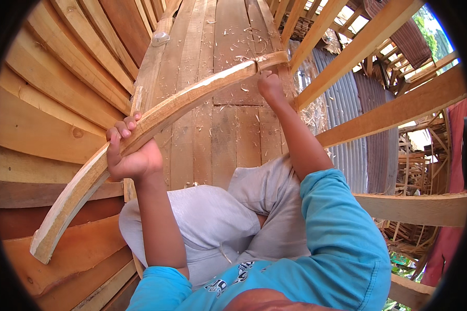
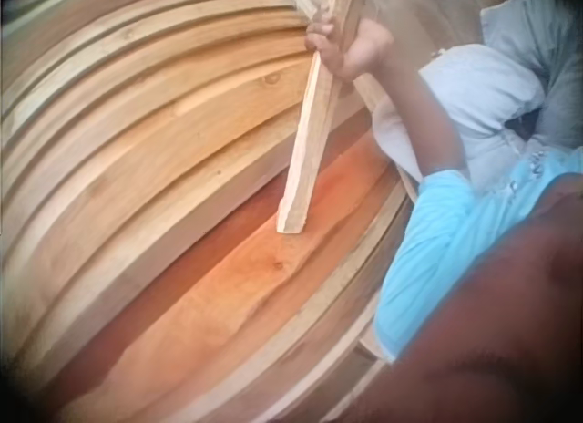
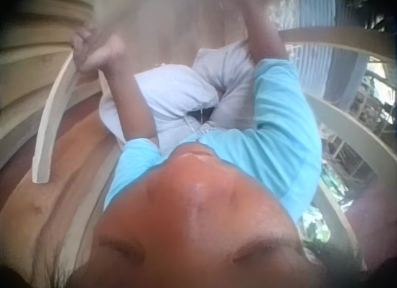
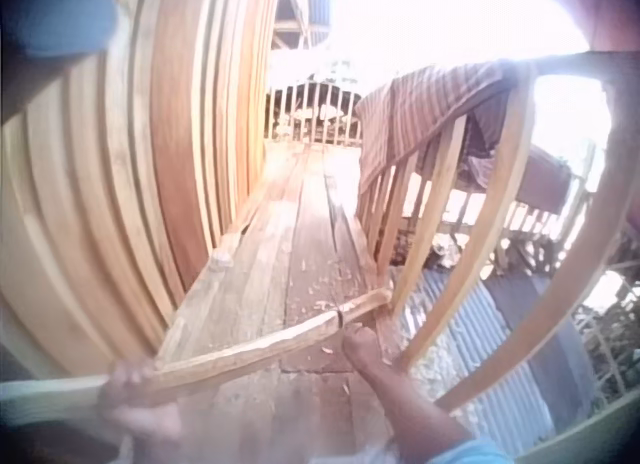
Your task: The person sits on a wooden floor and uses a knife to shave and shape a long, curved piece of wood. They hold the wood with their left hand and repeatedly scrape the surface with the knife in their right hand, creating wood shavings.
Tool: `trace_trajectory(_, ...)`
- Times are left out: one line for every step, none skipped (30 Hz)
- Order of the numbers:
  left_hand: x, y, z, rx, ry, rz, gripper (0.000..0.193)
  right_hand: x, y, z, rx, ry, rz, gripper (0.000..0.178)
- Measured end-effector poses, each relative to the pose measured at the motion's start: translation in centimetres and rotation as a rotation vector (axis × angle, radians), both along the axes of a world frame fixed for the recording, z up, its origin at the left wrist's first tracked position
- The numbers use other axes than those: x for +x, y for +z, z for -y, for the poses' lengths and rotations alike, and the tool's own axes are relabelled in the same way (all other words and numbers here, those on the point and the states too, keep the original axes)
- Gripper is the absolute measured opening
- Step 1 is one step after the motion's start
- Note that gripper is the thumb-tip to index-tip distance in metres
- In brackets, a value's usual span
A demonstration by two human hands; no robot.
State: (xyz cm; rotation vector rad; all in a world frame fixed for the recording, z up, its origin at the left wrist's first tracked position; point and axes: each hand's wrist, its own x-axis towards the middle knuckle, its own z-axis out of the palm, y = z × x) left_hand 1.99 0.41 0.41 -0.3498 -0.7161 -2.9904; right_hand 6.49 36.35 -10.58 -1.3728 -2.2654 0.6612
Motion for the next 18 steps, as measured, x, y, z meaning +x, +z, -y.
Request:
trace_trajectory(-0.3,0.0,0.2,-0.005,0.001,-0.022,0.014,-0.3,0.4,1.5,0.005,0.104,0.023,0.059)
trace_trajectory(-0.5,-0.1,1.0,-0.017,0.025,-0.035,0.014,-1.0,3.0,5.7,0.004,0.231,0.054,0.059)
trace_trajectory(-0.4,-0.2,1.3,-0.017,0.032,-0.048,0.014,-1.0,5.0,7.7,0.015,0.341,0.087,0.059)
trace_trajectory(-0.3,0.0,1.1,-0.013,0.019,-0.071,0.014,-0.9,5.4,7.5,0.059,0.375,0.106,0.059)
trace_trajectory(-0.3,0.3,0.9,-0.015,0.000,-0.094,0.014,-0.8,5.5,7.1,0.096,0.403,0.124,0.059)
trace_trajectory(-0.1,0.6,0.9,-0.019,-0.023,-0.117,0.014,-0.4,5.6,6.6,0.130,0.429,0.142,0.059)
trace_trajectory(0.1,0.3,1.1,-0.032,-0.042,-0.143,0.014,0.3,3.8,3.8,0.104,0.284,0.131,0.059)
trace_trajectory(0.2,0.2,0.5,-0.025,-0.075,-0.181,0.014,1.8,1.4,-1.5,0.096,0.123,0.110,0.059)
trace_trajectory(0.0,0.2,0.0,-0.019,-0.099,-0.225,0.014,2.4,0.2,-4.6,0.088,-0.031,0.081,0.059)
trace_trajectory(0.4,0.5,-0.1,-0.020,-0.098,-0.187,0.019,1.6,-0.3,-4.0,0.085,-0.025,0.002,0.059)
trace_trajectory(0.2,0.7,-0.2,-0.019,-0.093,-0.193,0.017,0.8,-0.7,-2.6,0.090,-0.017,-0.069,0.059)
trace_trajectory(0.2,0.7,0.0,-0.024,-0.082,-0.192,0.016,0.3,-1.2,-0.9,0.089,-0.002,-0.132,0.059)
trace_trajectory(0.1,0.6,0.7,-0.039,-0.051,-0.187,0.014,-0.5,0.1,1.9,0.085,0.154,-0.055,0.059)
trace_trajectory(-0.4,0.4,1.8,-0.049,-0.009,-0.186,0.014,-1.1,3.4,5.8,0.077,0.319,0.023,0.060)
trace_trajectory(-0.6,0.4,2.1,-0.049,-0.008,-0.203,0.014,-1.1,5.6,7.5,0.081,0.459,0.094,0.060)
trace_trajectory(-0.6,0.6,1.9,-0.042,-0.034,-0.218,0.014,-0.7,4.8,4.8,0.068,0.602,0.200,0.061)
trace_trajectory(-0.3,0.6,1.4,-0.034,-0.071,-0.229,0.015,0.3,2.0,0.4,0.028,0.408,0.135,0.062)
trace_trajectory(0.1,0.7,0.3,-0.023,-0.130,-0.258,0.015,2.2,-1.1,-5.3,0.008,0.196,0.066,0.063)
